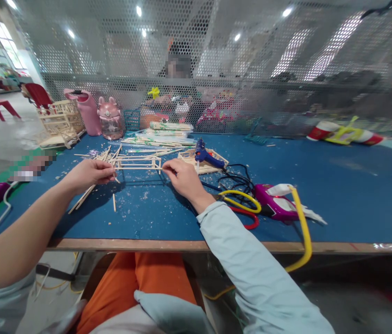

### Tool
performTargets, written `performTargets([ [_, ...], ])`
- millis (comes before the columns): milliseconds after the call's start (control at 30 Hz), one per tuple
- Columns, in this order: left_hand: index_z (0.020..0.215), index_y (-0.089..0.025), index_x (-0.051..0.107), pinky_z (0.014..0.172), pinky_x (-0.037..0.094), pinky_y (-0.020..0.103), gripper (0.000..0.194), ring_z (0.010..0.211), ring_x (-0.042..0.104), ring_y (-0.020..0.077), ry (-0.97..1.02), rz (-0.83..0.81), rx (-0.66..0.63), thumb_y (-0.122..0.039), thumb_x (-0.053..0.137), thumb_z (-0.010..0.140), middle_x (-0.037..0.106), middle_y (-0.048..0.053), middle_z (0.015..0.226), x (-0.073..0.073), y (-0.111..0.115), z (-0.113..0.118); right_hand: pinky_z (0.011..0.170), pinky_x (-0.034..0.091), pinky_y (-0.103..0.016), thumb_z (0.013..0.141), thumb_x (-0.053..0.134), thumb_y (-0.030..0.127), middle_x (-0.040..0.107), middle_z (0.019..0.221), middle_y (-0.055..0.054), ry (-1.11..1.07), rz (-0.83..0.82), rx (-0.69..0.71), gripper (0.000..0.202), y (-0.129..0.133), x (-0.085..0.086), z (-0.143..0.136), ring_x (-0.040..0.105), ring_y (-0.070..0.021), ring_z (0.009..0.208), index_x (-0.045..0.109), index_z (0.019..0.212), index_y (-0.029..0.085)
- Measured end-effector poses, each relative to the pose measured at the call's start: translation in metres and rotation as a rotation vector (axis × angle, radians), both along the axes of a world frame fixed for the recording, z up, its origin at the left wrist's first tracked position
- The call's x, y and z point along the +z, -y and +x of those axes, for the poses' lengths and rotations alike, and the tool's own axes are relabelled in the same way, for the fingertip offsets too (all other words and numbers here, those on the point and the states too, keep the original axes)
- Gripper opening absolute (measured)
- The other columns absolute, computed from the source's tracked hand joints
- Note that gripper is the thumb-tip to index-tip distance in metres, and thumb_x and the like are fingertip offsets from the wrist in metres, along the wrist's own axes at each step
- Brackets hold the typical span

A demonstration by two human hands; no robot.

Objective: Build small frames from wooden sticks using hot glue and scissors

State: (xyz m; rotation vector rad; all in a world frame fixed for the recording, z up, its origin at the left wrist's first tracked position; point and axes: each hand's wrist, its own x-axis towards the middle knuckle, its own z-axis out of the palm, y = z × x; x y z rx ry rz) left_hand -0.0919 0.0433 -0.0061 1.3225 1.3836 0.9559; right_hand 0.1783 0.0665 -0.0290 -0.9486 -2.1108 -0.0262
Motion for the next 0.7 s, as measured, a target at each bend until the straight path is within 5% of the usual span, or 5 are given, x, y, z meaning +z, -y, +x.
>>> performTargets([
  [433,0.064,-0.015,0.066,0.061,0.046,0.024,0.032,0.058,0.056,0.011,-0.096,0.062,-0.094,-0.044,0.075,0.053,0.064,0.001,0.061,-0.006,-0.001,-0.002,0.067,0.042,-0.03,0.084,0.053,0.022,0.064,0.073,-0.004,0.013,-0.014,-0.015,0.012,0.0,-0.004,-0.004,0.056,-0.0165,0.069,0.061,0.076,0.018],
  [700,0.061,-0.018,0.066,0.05,0.036,0.023,0.022,0.049,0.051,0.0113,-0.437,0.209,-0.078,-0.039,0.062,0.067,0.061,0.0,0.053,-0.019,-0.01,-0.005,0.067,0.041,-0.03,0.084,0.05,0.018,0.061,0.073,-0.004,0.11,0.019,0.013,0.011,-0.001,0.001,0.003,0.054,-0.0169,0.07,0.056,0.075,0.02],
])
